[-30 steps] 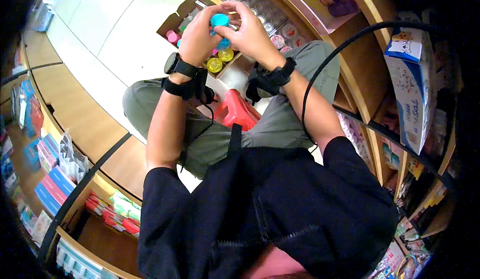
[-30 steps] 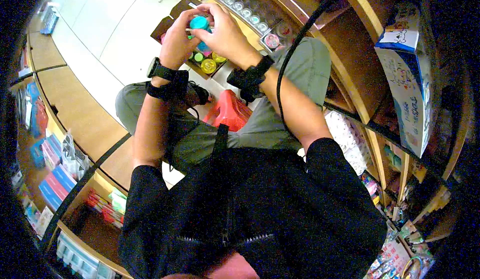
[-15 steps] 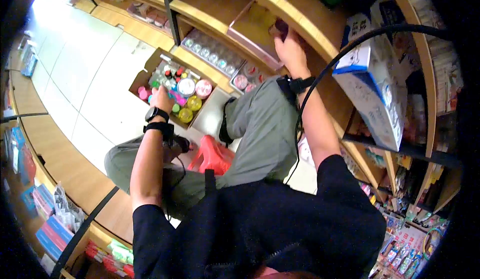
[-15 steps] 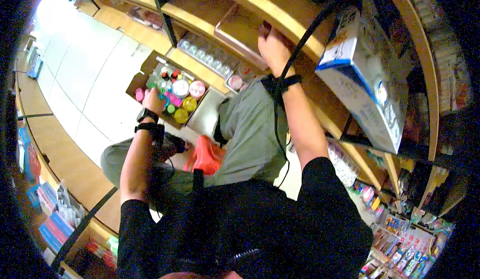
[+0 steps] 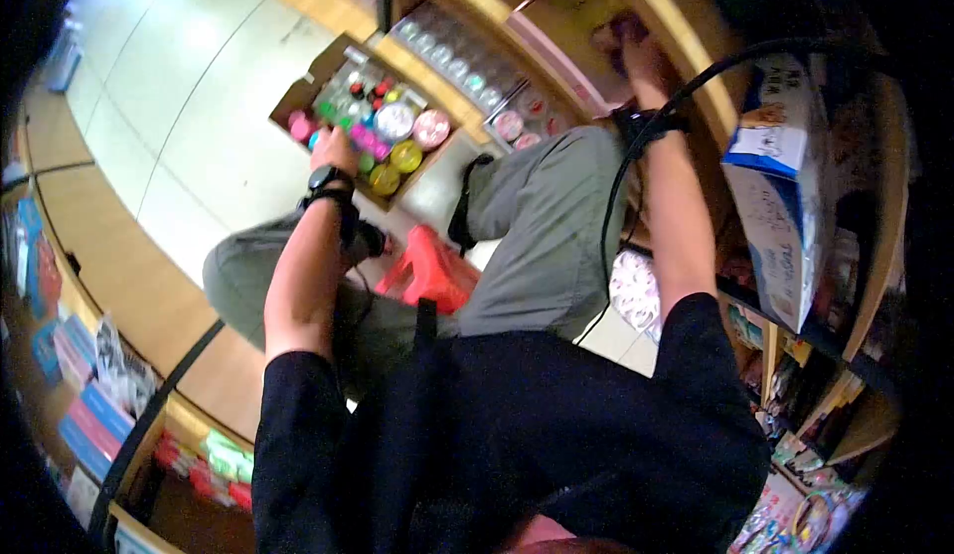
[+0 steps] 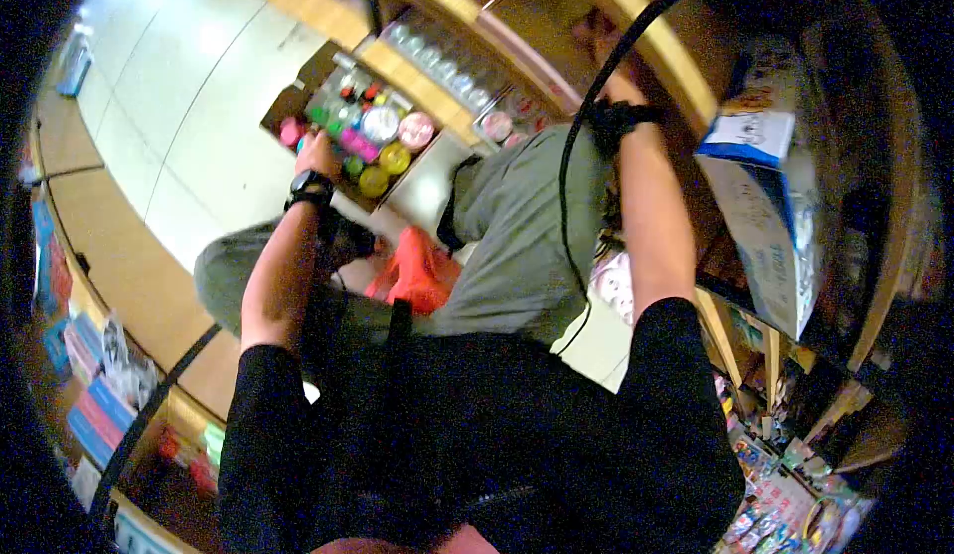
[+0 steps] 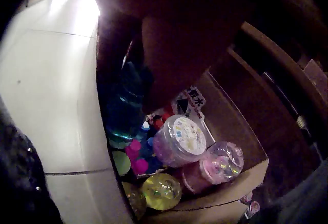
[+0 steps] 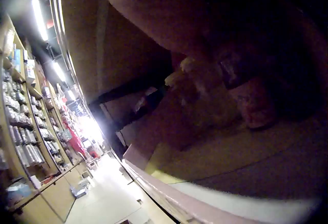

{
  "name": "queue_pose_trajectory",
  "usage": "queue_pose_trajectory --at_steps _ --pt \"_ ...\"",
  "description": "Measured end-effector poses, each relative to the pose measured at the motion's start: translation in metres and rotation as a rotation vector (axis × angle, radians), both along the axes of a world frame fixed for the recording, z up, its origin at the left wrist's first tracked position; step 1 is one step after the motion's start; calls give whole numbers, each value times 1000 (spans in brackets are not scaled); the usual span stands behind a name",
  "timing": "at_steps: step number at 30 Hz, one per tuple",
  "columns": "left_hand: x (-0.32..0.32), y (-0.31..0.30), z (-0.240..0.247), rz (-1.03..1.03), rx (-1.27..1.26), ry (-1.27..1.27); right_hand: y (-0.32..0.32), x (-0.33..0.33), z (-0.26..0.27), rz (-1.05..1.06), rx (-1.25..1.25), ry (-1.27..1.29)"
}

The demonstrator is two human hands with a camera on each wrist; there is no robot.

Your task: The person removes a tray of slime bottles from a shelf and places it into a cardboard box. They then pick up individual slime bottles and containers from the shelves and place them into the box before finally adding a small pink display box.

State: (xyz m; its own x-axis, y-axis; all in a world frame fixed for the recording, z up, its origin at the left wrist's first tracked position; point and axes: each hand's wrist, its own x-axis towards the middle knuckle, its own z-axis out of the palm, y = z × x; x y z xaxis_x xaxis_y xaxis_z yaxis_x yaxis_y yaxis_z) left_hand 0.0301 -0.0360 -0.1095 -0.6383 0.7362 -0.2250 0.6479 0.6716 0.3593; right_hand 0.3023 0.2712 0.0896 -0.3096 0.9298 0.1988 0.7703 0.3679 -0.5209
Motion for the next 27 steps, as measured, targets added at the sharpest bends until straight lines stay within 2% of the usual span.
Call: queue_pose_trajectory --at_steps 1,4,7,10,14,19,20,21,23,27 --pt "-1 -1 -3 20 0 4 -5 -3 3 14 -45 -38" --pt "-7 1 -10 42 -51 58 32 10 -18 131 139 71" --pt "-6 0 -15 52 -52 45 37 14 -16 194 203 139" --pt "-15 3 -49 -8 -33 103 27 5 -7 88 435 -86" --pt "0 1 -17 9 -70 140 -3 -5 8 -34 253 15" --pt "2 -1 -18 -78 -184 207 -81 -21 53 31 -117 114" --pt "3 -2 -18 -79 -184 207 -96 -27 58 106 81 165" --pt "4 -2 -18 -85 -186 209 -95 -27 57 106 82 165" --pt "6 -2 -18 -91 -187 210 -94 -26 52 368 343 88" --pt "8 -4 -18 -111 -166 330 -108 -30 58 425 343 99"
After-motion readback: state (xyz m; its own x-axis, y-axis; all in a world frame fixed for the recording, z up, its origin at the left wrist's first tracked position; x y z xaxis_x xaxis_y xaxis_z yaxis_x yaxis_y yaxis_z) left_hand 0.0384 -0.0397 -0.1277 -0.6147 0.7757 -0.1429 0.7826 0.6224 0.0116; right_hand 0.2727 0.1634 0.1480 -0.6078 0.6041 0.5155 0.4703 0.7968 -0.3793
